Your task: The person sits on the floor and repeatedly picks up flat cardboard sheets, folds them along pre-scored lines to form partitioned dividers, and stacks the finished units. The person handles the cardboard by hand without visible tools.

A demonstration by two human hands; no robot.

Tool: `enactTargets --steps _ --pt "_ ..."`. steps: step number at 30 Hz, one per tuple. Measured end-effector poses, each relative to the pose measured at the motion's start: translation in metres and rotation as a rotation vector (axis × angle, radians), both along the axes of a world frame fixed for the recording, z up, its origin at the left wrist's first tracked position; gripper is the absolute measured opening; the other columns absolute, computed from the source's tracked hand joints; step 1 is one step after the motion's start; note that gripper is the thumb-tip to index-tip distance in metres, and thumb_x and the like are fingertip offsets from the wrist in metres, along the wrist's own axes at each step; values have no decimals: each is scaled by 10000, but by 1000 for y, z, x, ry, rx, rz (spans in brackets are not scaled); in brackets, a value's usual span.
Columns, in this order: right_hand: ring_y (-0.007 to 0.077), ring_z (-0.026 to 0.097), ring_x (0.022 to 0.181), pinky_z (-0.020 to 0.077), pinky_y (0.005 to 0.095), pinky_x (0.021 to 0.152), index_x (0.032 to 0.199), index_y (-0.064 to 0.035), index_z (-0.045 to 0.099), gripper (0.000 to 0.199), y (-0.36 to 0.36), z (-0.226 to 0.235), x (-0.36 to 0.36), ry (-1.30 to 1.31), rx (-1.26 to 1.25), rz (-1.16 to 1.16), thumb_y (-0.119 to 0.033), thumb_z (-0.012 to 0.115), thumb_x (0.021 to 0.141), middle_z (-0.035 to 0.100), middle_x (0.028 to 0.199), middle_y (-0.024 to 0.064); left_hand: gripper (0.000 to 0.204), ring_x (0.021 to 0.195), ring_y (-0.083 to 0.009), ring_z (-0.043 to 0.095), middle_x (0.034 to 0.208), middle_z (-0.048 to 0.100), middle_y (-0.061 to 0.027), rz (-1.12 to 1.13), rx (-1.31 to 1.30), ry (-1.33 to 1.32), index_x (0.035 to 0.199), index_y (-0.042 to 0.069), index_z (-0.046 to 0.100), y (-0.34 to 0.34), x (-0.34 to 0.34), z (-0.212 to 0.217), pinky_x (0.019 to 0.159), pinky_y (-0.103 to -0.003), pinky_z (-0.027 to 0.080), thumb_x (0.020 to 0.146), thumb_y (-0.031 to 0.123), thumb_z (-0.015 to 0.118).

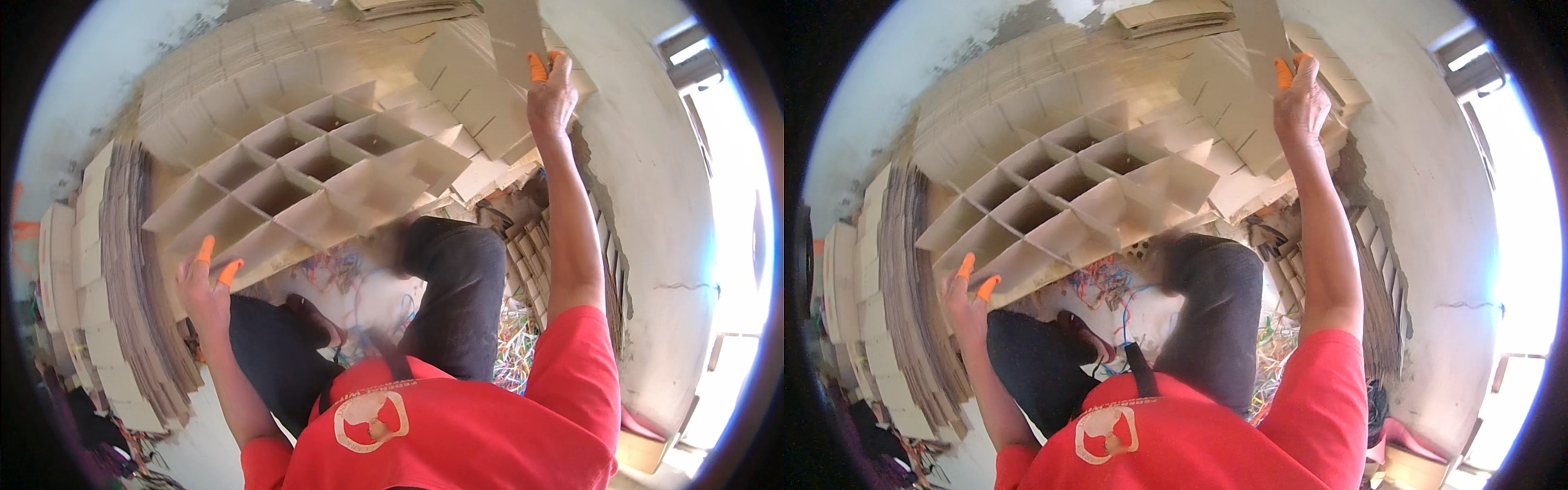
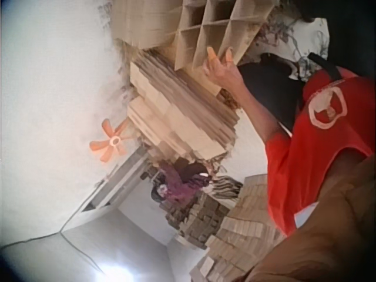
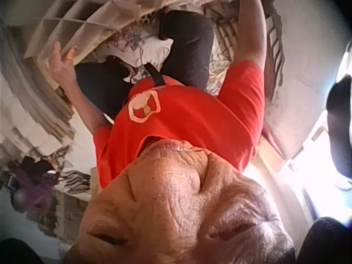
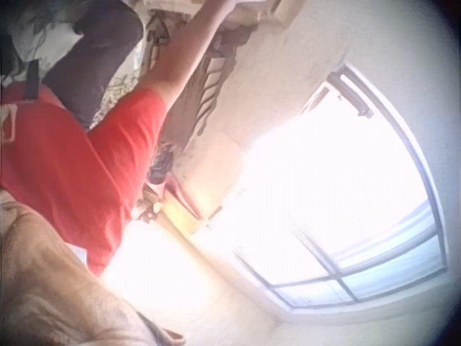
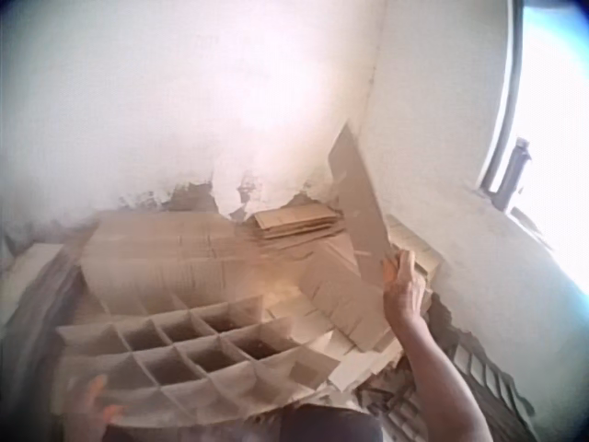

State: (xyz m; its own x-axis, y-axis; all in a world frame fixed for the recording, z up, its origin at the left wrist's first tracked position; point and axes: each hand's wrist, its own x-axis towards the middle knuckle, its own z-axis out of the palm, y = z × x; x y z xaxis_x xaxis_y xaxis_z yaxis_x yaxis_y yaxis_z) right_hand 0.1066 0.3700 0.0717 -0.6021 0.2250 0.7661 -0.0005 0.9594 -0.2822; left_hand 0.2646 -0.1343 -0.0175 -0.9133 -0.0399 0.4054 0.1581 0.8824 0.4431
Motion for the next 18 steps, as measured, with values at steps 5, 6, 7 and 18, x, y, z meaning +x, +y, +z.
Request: enactTargets --steps 5,6,7,18 --pt "128 647 919 514 279 792 1183 -8 614 365 -139 56 59 -74 -149 481 -79 739 847 700 1058 119 432 899 -260 631 1018 677 -145 39 188 9 1154 22 659 -22 7 -11 811 -370 491 741 53 783" --pt "99 633 976 509 258 837 1223 -6 613 401 -159 58 68 -132 -178 594 -57 735 845 693 1126 108 381 878 -249 644 1026 685 -148 21 433 -68 1128 10 667 -24 6 -18 797 -355 498 758 28 756" --pt "92 618 1023 497 249 877 1258 -6 599 434 -178 57 74 -167 -196 723 -39 728 846 674 1184 105 333 857 -237 657 1035 692 -152 0 681 -130 1103 -2 676 -24 5 -22 783 -340 505 775 3 730" --pt "109 588 1118 467 252 944 1317 40 539 506 -295 27 92 -497 -244 1077 21 708 841 619 1296 143 177 752 -180 661 804 711 -124 -52 466 -13 967 -29 713 -27 3 -27 666 -279 497 799 -61 667"
